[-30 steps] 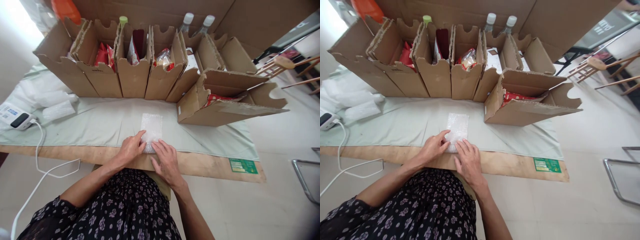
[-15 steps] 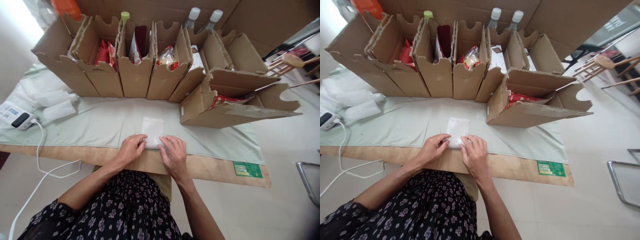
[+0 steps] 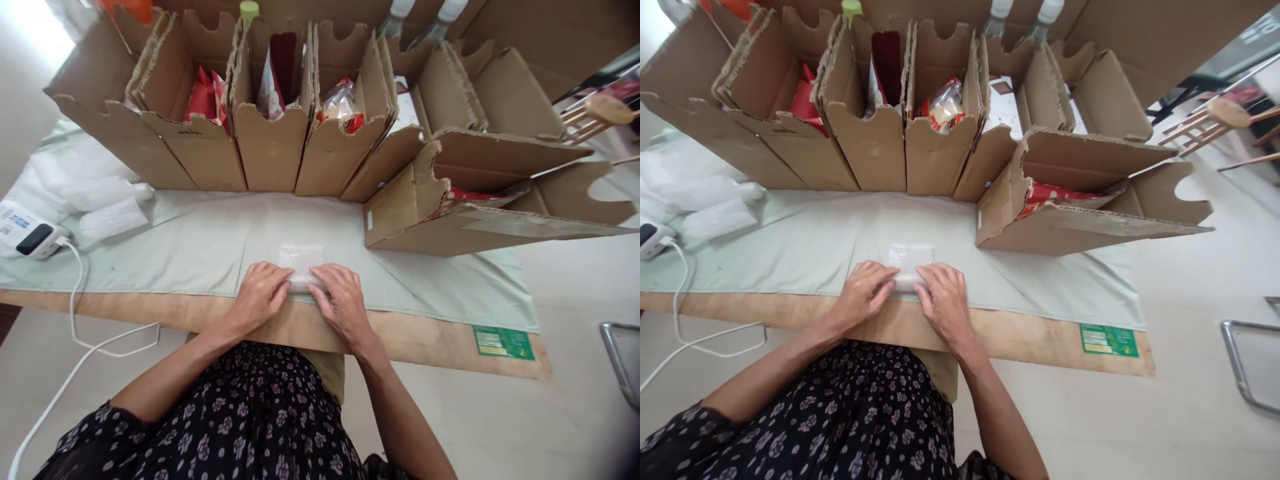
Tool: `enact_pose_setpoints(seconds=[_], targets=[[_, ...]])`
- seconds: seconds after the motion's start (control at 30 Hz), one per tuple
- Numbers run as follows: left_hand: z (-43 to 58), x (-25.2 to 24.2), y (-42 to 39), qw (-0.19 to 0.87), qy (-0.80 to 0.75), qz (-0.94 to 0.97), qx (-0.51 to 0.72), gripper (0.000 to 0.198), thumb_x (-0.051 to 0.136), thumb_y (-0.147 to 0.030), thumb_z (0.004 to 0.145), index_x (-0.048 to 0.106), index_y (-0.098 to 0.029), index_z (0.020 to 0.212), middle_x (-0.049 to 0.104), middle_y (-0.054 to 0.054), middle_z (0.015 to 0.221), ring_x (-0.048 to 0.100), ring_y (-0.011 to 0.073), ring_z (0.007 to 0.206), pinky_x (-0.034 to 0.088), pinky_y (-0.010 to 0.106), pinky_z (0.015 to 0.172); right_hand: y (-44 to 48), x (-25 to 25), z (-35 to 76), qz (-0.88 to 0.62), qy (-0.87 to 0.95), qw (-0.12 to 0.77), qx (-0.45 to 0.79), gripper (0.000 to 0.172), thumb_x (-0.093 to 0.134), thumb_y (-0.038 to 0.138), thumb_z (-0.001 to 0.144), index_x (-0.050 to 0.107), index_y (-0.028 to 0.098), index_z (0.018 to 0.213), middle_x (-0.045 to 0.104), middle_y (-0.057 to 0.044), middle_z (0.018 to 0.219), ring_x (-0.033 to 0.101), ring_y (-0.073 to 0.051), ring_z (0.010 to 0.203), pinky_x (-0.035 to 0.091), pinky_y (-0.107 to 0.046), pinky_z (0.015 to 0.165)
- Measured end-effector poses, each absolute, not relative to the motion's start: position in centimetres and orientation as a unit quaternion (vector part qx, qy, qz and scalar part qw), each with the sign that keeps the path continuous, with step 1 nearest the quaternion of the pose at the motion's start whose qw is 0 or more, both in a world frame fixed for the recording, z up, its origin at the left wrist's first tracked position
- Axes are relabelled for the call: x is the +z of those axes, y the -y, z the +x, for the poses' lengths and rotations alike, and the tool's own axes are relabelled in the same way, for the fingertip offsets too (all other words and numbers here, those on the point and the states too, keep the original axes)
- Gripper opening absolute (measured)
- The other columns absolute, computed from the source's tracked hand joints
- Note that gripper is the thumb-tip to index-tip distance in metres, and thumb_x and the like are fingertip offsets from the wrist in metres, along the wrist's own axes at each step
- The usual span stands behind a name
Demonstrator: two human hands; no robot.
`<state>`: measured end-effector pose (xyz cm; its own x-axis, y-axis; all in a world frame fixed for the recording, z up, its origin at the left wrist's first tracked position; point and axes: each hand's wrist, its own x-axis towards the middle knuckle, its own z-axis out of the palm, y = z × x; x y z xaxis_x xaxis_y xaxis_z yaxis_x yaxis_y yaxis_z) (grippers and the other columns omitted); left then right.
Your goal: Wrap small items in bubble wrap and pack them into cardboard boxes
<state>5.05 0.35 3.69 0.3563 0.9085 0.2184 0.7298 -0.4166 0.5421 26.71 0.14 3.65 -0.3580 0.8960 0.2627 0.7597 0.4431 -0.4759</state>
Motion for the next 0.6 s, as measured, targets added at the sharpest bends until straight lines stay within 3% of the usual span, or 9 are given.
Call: enact_pose_setpoints(seconds=[0.13, 0.27, 0.43, 0.53, 0.6], targets=[[5.4, 3.1, -3.2, 0.154, -0.553, 0.790, 0.213, 0.026, 0.055, -0.022, 0.098, 0.072, -0.016, 0.117, 0.074, 0.011, 0.098, 0.064, 0.0275, 0.096, 0.050, 0.043, 0.088, -0.2, 3.7, 26.4, -0.508, 0.823, 0.246, 0.055, 0.028, 0.057, 0.029, 0.101, 0.068, 0.022, 0.126, 0.070, -0.011, 0.131, 0.059, -0.029, 0.125, 0.042, -0.044, 0.103], [5.3, 3.6, -3.4, 0.179, -0.587, 0.741, 0.274, 0.031, 0.058, -0.030, 0.097, 0.069, -0.014, 0.120, 0.072, 0.014, 0.106, 0.064, 0.0285, 0.101, 0.051, 0.045, 0.093, -1.5, 2.9, 25.7, -0.486, 0.843, 0.211, 0.090, 0.029, 0.062, 0.024, 0.098, 0.069, 0.022, 0.126, 0.073, -0.010, 0.127, 0.058, -0.030, 0.127, 0.041, -0.047, 0.106], [5.0, 5.2, 0.0, 0.430, -0.603, 0.551, 0.385, 0.041, 0.062, -0.041, 0.095, 0.064, -0.018, 0.129, 0.072, 0.011, 0.118, 0.068, 0.0253, 0.110, 0.056, 0.039, 0.093, -2.0, 3.1, 25.1, -0.573, 0.715, 0.343, 0.208, 0.022, 0.061, 0.031, 0.098, 0.073, 0.024, 0.114, 0.077, -0.008, 0.112, 0.066, -0.027, 0.108, 0.048, -0.044, 0.099], [6.1, 5.4, 1.4, 0.587, -0.520, 0.478, 0.396, 0.044, 0.064, -0.042, 0.094, 0.063, -0.018, 0.131, 0.070, 0.012, 0.130, 0.066, 0.0257, 0.121, 0.052, 0.041, 0.106, -0.4, 3.9, 24.6, -0.581, 0.632, 0.368, 0.358, 0.023, 0.061, 0.039, 0.096, 0.071, 0.025, 0.112, 0.076, -0.006, 0.107, 0.068, -0.025, 0.100, 0.054, -0.041, 0.091], [6.9, 5.4, 1.6, 0.627, -0.475, 0.460, 0.411, 0.039, 0.063, -0.040, 0.094, 0.065, -0.017, 0.126, 0.072, 0.012, 0.127, 0.067, 0.0248, 0.118, 0.051, 0.040, 0.107, 0.9, 4.3, 24.5, -0.558, 0.609, 0.374, 0.420, 0.023, 0.060, 0.042, 0.097, 0.071, 0.026, 0.109, 0.075, -0.005, 0.107, 0.068, -0.024, 0.102, 0.054, -0.040, 0.093]])
